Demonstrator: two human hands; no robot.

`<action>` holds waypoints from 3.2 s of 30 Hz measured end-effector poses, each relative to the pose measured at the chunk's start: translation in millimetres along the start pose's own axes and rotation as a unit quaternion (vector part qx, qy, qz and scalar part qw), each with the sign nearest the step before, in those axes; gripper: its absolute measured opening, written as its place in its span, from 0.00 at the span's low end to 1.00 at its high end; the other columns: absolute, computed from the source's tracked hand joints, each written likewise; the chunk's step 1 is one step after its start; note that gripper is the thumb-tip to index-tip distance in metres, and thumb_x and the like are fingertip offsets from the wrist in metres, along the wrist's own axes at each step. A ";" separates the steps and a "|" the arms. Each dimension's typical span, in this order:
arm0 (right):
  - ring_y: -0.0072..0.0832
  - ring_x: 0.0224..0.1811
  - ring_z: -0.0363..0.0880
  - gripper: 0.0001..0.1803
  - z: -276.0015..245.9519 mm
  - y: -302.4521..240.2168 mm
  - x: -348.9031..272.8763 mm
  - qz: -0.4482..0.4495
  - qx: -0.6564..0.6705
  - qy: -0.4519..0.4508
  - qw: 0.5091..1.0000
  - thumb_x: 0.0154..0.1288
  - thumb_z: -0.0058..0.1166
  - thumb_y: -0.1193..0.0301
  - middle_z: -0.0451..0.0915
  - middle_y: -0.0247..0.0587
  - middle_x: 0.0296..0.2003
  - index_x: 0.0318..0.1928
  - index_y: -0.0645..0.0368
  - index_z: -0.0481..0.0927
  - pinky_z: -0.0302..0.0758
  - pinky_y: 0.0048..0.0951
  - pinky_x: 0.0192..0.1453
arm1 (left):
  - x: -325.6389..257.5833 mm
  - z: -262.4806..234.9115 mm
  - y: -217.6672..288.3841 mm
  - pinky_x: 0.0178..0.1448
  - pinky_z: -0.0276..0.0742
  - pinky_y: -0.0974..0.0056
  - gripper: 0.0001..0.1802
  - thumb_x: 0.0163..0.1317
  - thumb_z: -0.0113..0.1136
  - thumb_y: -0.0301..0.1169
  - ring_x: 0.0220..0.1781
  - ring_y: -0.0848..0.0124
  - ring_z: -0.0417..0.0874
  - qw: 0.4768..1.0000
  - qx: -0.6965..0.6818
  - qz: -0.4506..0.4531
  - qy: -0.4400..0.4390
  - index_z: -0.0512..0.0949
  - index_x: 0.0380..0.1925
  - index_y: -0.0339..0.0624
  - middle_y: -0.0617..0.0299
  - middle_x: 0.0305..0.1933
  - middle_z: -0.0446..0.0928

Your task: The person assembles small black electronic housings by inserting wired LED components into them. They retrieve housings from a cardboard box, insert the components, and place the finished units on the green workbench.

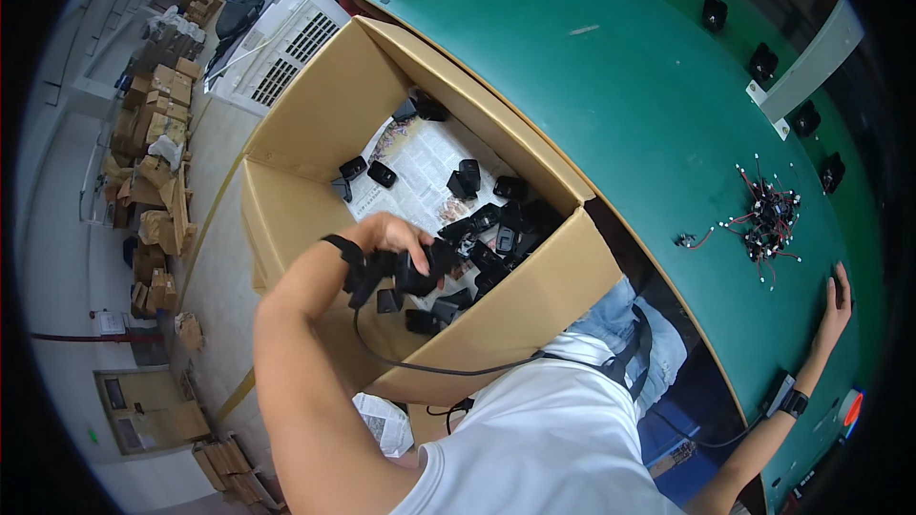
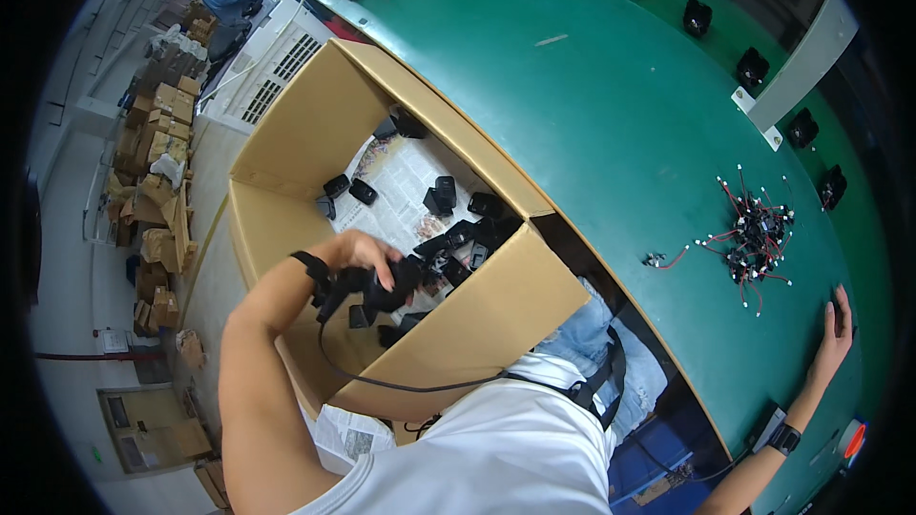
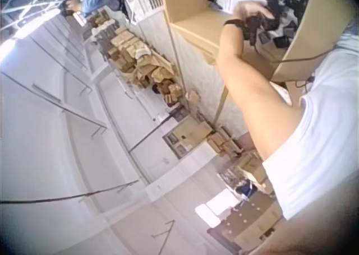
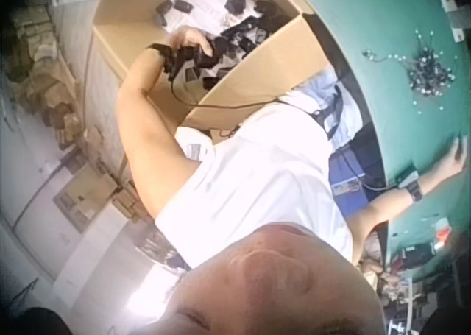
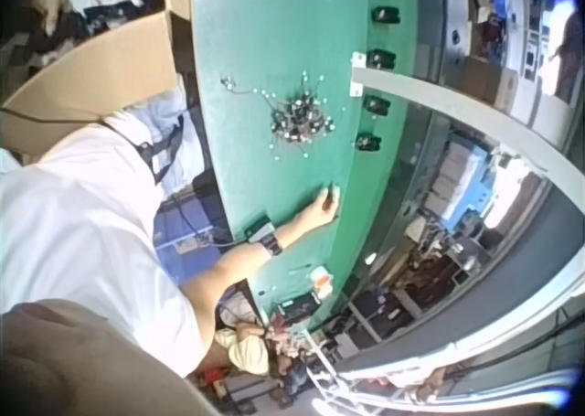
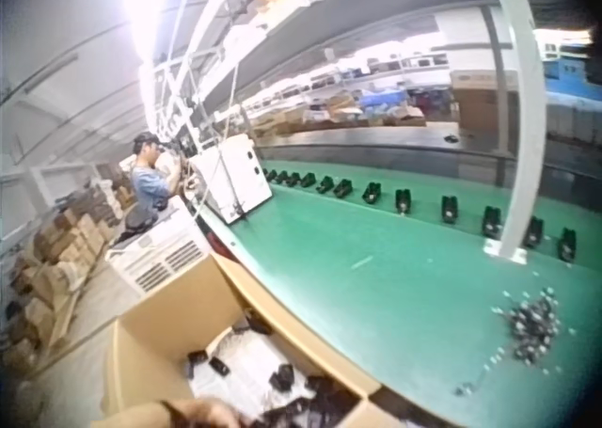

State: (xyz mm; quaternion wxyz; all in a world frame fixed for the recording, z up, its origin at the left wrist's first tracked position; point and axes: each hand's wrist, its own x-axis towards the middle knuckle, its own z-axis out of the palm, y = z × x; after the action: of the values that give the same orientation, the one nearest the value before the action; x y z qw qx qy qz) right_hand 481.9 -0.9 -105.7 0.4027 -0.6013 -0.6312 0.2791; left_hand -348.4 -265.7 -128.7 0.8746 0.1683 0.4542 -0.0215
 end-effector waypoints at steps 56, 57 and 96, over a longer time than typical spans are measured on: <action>0.15 0.30 0.78 0.09 149.1 -236.7 -32.6 -0.146 0.288 -0.068 0.944 0.75 0.45 0.77 0.75 0.37 0.47 0.47 0.63 0.80 0.77 0.18 0.31 | 114.1 287.0 394.4 0.17 0.67 0.75 0.31 0.59 0.47 0.21 0.19 0.73 0.81 0.834 0.330 0.437 0.067 0.66 0.65 0.46 0.57 0.37 0.82; 0.15 0.29 0.78 0.09 148.3 -232.1 -34.7 -0.136 0.284 -0.045 0.948 0.75 0.45 0.77 0.75 0.37 0.47 0.46 0.63 0.79 0.77 0.18 0.30 | 120.9 290.1 389.3 0.18 0.67 0.74 0.29 0.59 0.48 0.21 0.21 0.73 0.82 0.837 0.312 0.444 0.072 0.67 0.63 0.45 0.58 0.37 0.81; 0.36 0.29 0.77 0.11 144.8 -233.0 -54.2 -0.358 -0.048 0.070 0.930 0.52 0.71 0.78 0.80 0.39 0.31 0.34 0.60 0.81 0.74 0.33 0.35 | 118.1 297.1 361.8 0.49 0.81 0.55 0.42 0.41 0.76 0.38 0.43 0.50 0.83 0.520 0.615 0.557 0.202 0.68 0.57 0.37 0.47 0.47 0.79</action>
State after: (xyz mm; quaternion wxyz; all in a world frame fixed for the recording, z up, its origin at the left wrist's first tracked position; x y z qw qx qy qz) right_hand 232.6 -63.4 4.6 0.4894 -0.3722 -0.7874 0.0432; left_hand 23.7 -4.4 33.8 0.2718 0.8829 0.3057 0.2304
